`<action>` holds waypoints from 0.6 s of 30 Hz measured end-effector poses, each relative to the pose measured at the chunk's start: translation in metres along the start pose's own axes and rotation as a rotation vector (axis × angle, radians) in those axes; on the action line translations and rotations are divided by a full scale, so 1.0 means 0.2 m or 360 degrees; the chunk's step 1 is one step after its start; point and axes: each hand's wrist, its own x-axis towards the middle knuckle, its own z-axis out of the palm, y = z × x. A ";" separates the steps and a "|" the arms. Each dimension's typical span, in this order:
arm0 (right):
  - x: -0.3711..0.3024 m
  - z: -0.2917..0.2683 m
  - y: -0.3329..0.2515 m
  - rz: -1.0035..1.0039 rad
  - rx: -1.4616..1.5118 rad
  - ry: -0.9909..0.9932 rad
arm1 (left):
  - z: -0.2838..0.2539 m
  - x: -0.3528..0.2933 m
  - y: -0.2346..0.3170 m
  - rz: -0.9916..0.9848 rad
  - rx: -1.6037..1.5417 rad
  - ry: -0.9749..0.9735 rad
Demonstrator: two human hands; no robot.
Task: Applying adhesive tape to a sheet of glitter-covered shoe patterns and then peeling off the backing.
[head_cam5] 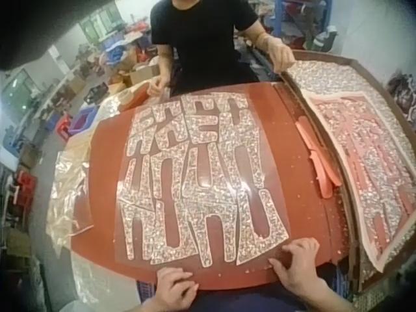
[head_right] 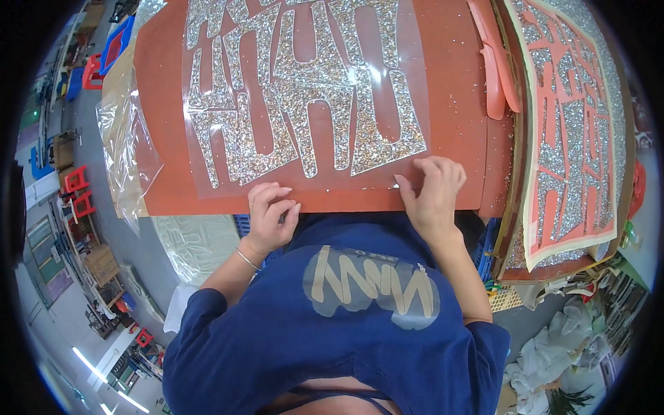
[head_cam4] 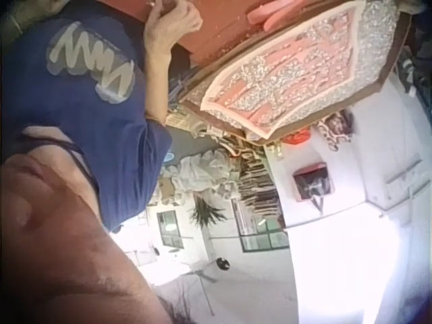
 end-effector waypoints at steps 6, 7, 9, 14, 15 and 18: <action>-0.16 -0.25 0.12 0.0017 -0.0367 0.0122 | 0.06 -0.03 -0.02 -0.0016 0.0043 0.0179; -0.26 -0.32 0.20 0.0238 -0.0355 0.0286 | 0.08 -0.03 -0.02 0.0000 0.0030 0.0186; -0.39 -0.52 0.29 0.0429 -0.0751 0.0245 | 0.08 -0.03 -0.02 -0.0032 -0.0008 0.0214; -0.66 -0.76 0.51 0.1024 -0.0627 0.0010 | 0.07 -0.02 0.00 -0.0071 0.0098 0.0212; -0.66 -0.79 0.52 0.0713 -0.0812 -0.0084 | 0.07 -0.02 0.01 -0.0090 0.0176 0.0218; -0.69 -0.82 0.55 0.0491 -0.0924 -0.0115 | 0.08 -0.04 0.01 -0.0128 0.0252 0.0178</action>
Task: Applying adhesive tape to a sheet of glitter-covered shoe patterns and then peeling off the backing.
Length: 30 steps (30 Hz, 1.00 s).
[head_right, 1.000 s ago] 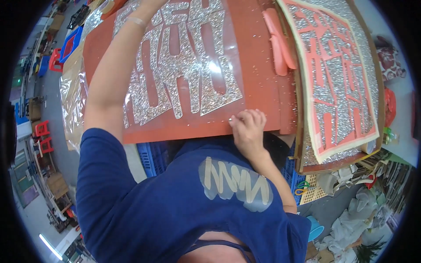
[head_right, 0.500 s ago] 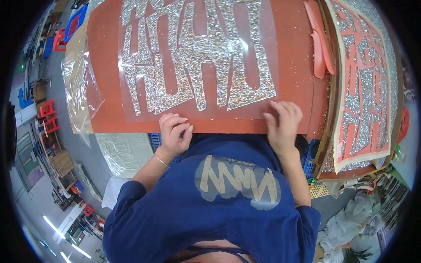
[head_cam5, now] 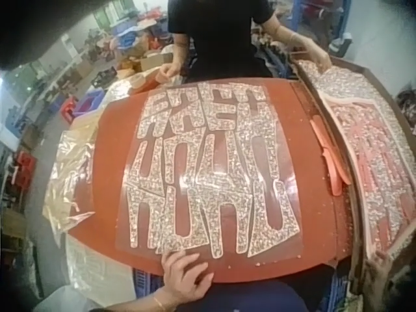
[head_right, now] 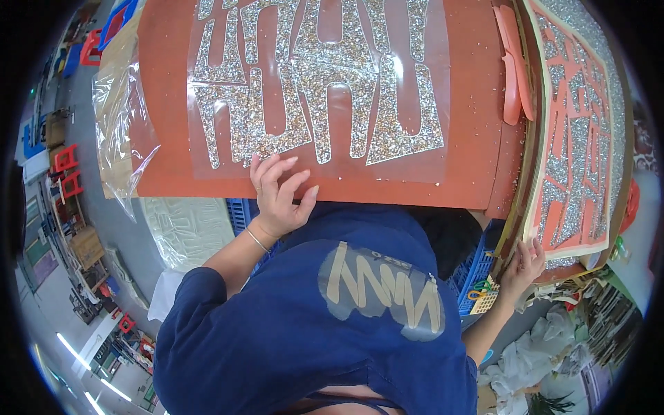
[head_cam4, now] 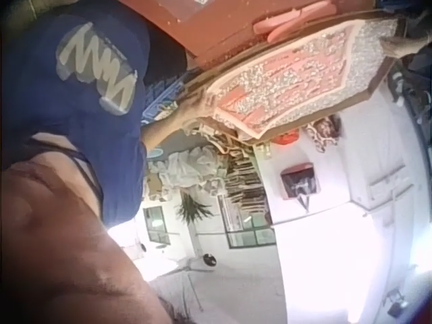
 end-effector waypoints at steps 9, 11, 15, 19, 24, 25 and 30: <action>0.07 -0.02 -0.09 -0.0006 -0.0248 0.0214 | 0.01 0.04 0.04 -0.0034 0.0243 -0.0142; 0.14 0.00 -0.22 -0.0037 -0.0016 0.0374 | 0.01 0.03 0.04 -0.0018 0.0226 -0.0107; 0.38 0.09 -0.79 -0.0335 0.0787 0.0290 | 0.01 0.05 0.04 -0.0002 0.0184 -0.0080; 0.52 0.27 -1.26 -0.0827 0.1096 0.0046 | 0.01 0.02 -0.01 0.0099 0.0029 -0.0016; 0.60 0.33 -1.52 -0.1055 0.1163 -0.0073 | -0.01 0.01 -0.01 0.0167 -0.0156 0.0047; 0.61 0.33 -1.61 -0.1201 0.1243 -0.0069 | -0.01 0.02 -0.01 0.0196 -0.0233 0.0063; 0.64 0.43 -1.94 -0.1625 0.1446 -0.0188 | -0.01 -0.01 -0.04 0.0298 -0.0406 0.0147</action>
